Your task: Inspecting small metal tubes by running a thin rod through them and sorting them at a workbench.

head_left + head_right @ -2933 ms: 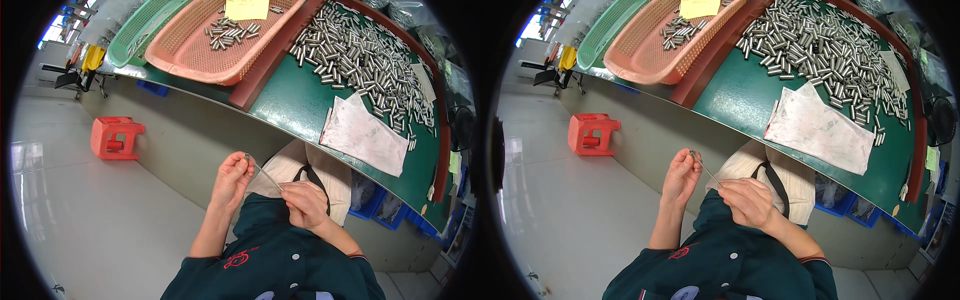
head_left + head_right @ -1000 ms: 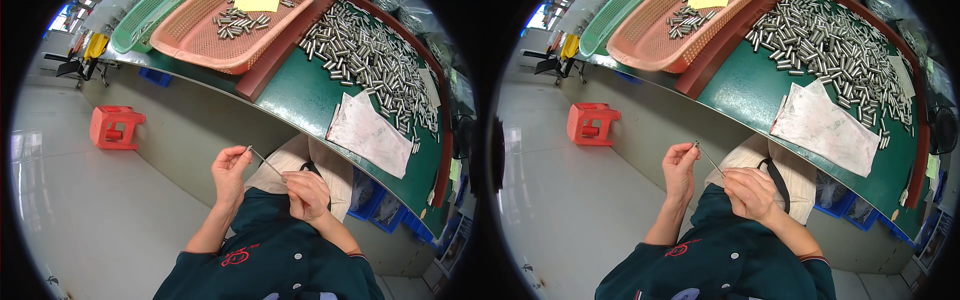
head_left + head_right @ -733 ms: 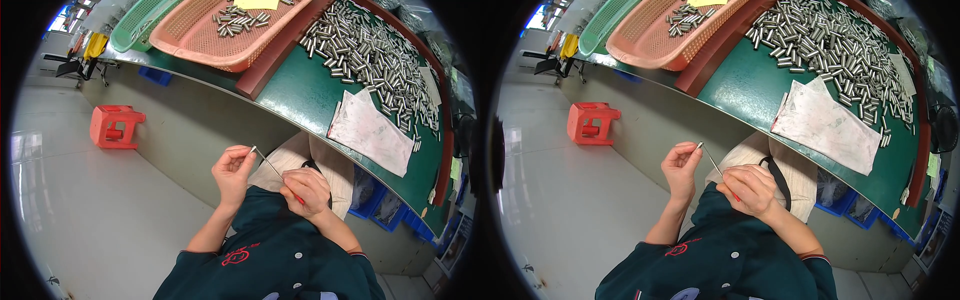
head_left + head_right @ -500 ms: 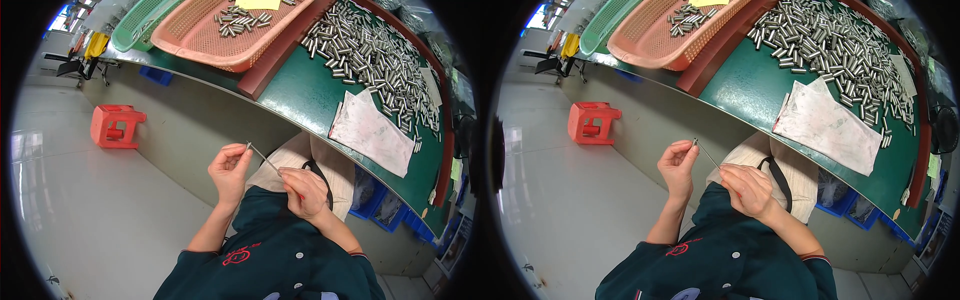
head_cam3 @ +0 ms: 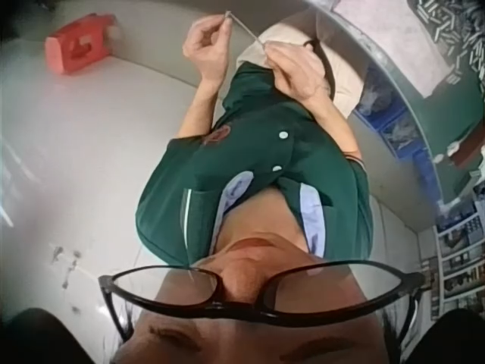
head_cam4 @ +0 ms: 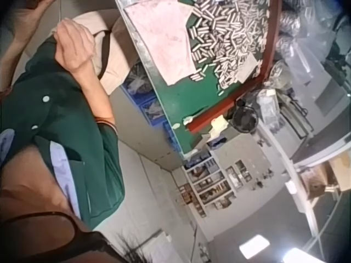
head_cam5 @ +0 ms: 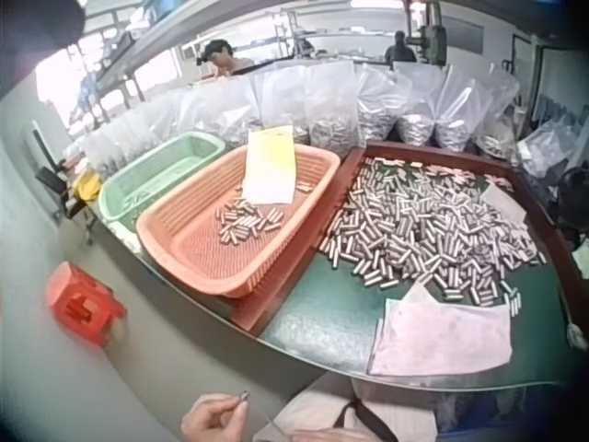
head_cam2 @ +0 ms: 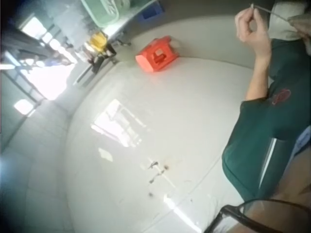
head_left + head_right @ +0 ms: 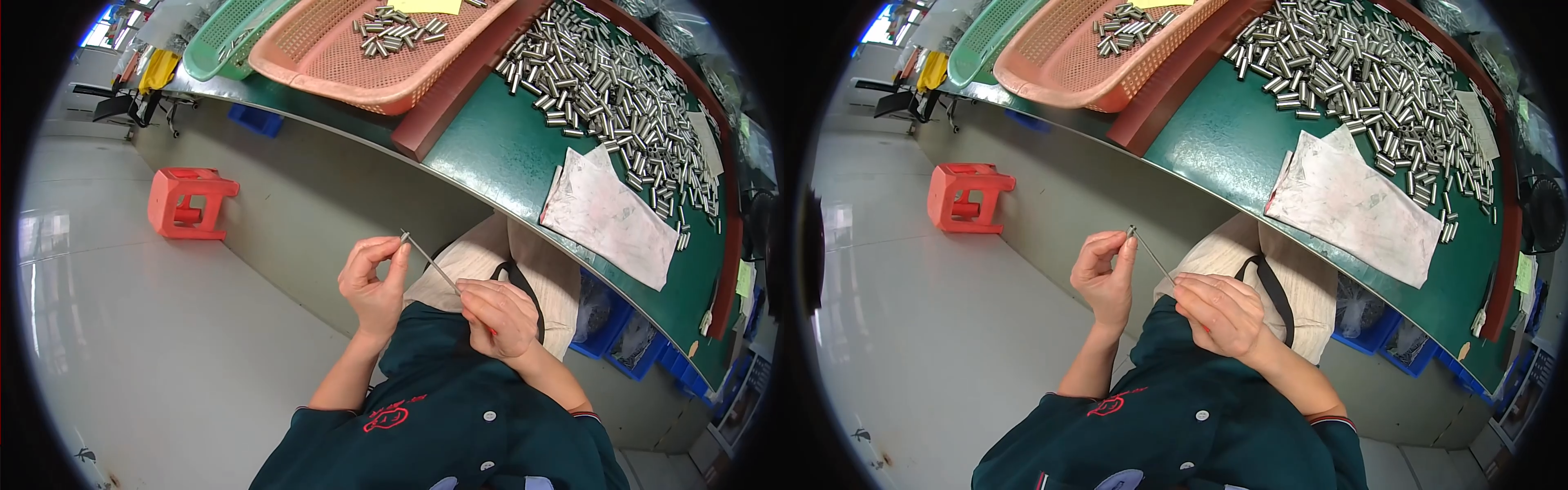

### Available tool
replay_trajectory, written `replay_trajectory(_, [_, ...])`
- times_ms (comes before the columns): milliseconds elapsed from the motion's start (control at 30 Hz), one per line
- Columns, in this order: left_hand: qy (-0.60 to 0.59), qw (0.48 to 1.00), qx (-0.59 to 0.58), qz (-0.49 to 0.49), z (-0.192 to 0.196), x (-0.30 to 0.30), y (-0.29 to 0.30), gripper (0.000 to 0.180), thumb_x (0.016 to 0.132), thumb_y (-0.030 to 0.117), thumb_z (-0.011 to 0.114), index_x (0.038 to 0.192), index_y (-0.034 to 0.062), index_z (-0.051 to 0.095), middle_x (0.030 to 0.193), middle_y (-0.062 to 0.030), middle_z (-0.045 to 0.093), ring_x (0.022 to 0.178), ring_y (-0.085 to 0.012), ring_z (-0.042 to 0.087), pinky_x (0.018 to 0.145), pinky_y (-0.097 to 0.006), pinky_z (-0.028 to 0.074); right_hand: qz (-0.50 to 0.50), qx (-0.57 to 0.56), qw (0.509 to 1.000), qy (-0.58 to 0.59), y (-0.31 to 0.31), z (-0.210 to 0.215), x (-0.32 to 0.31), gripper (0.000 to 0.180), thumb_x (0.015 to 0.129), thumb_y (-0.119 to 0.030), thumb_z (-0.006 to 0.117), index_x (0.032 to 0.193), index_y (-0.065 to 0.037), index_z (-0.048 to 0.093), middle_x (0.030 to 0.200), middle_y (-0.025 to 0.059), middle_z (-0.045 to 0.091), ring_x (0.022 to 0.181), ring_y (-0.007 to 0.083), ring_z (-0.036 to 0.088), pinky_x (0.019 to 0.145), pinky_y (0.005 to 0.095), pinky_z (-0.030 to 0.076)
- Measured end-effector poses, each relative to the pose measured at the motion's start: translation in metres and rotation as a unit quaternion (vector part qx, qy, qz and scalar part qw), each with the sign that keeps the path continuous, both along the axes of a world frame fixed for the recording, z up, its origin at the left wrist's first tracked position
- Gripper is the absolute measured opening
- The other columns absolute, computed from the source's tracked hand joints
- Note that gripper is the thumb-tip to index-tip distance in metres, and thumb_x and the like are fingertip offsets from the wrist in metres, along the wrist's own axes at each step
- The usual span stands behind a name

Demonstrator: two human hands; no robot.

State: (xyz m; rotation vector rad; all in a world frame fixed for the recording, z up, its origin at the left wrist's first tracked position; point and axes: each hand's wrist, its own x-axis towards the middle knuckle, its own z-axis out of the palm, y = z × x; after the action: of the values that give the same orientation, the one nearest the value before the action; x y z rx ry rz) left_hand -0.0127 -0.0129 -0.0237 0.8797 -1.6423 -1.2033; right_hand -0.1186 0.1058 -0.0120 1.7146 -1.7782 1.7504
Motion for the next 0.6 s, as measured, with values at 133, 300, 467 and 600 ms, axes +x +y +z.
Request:
replay_trajectory(133, [-0.04,0.998,-0.044,-0.01,0.001,0.002,-0.001,0.011,0.072,-0.011,0.059,0.08,-0.0032,0.057,0.082,-0.0083,0.055,0.073,-0.0115,0.054,0.064,-0.022,0.046,0.008,0.013,1.0,0.011,0.0,0.001,0.002,0.025,0.066,0.0,0.066,0.089,0.002,0.056,0.079,0.0116,0.06,0.069,0.0235,0.061,0.059,0.0287,0.051])
replay_trajectory(300, [-0.05,0.995,-0.092,-0.003,-0.002,0.0,-0.002,0.011,0.072,-0.011,0.059,0.08,-0.0028,0.057,0.082,-0.0082,0.054,0.072,-0.0124,0.054,0.064,-0.022,0.045,0.004,-0.013,1.0,-0.009,0.005,0.003,-0.002,0.02,0.071,-0.002,0.063,0.089,0.001,0.055,0.08,0.0122,0.06,0.069,0.0233,0.062,0.058,0.0283,0.051])
replay_trajectory(467, [0.073,0.99,0.12,-0.021,-0.005,0.002,-0.012,0.01,0.074,-0.008,0.058,0.082,-0.0029,0.056,0.086,-0.0105,0.057,0.069,-0.0124,0.055,0.062,-0.023,0.046,-0.016,-0.03,0.999,-0.032,0.008,0.009,-0.001,0.02,0.072,-0.001,0.062,0.09,0.0,0.054,0.079,0.011,0.059,0.07,0.0231,0.061,0.057,0.0287,0.051])
replay_trajectory(600, [0.106,0.974,0.197,-0.045,-0.009,0.007,-0.009,0.011,0.076,-0.006,0.056,0.086,-0.0016,0.054,0.087,-0.0099,0.055,0.071,-0.0144,0.053,0.065,-0.026,0.044,-0.008,-0.033,0.999,-0.038,0.004,0.006,-0.003,0.02,0.07,-0.001,0.062,0.089,0.0,0.054,0.08,0.0113,0.059,0.07,0.0241,0.061,0.058,0.0293,0.051])
